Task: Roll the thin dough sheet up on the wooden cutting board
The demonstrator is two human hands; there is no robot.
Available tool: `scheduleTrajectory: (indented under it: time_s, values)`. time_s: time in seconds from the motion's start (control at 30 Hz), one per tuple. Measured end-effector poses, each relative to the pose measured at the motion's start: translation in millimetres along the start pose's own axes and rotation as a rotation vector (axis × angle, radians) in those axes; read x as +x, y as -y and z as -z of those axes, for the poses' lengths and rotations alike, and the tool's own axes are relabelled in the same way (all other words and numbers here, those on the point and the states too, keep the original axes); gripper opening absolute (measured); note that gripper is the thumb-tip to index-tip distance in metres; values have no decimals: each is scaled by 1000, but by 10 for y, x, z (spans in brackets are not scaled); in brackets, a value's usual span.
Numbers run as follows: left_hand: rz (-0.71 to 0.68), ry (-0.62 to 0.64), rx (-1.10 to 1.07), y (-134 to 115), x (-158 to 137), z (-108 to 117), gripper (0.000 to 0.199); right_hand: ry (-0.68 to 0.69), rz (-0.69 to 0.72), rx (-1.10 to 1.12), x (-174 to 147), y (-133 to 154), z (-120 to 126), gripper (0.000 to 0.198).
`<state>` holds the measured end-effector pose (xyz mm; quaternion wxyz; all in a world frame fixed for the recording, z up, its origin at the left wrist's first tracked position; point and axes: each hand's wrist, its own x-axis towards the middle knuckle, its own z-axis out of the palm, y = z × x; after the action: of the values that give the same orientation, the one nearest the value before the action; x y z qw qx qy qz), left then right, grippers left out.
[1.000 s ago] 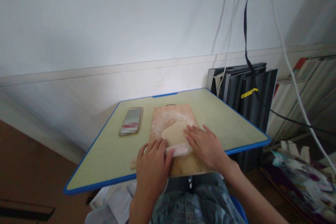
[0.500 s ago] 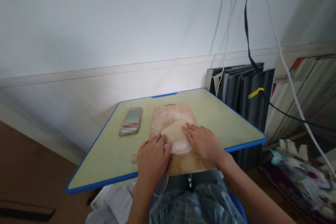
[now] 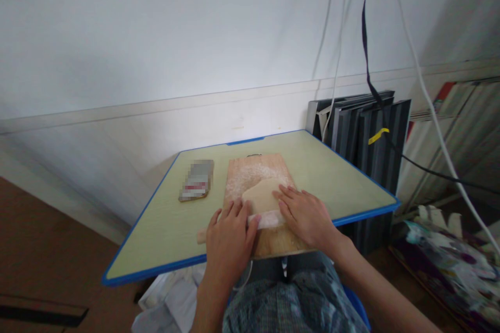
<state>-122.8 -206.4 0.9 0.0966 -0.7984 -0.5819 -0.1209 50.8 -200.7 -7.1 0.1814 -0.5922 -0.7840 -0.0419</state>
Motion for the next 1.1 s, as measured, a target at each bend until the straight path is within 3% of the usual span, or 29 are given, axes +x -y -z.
scheduleTrajectory:
  time_s: [0.17,0.43,0.67,0.93,1.1]
  values:
    - [-11,24,1,38,156,37,34,6,36,-20,185,-33,-14,41]
    - [14,21,6,-23,-15,43,34,-26,-14,-28,-34,22,-19,41]
    - [-3,19,6,13,134,36,34,-30,27,-54,124,-18,-16,41]
    - [12,-13,-17,-51,-38,32,32,-60,5,-25,-32,8,-24,40]
    - [-10,15,-6,-7,51,39,32,-36,18,-12,39,8,-1,40]
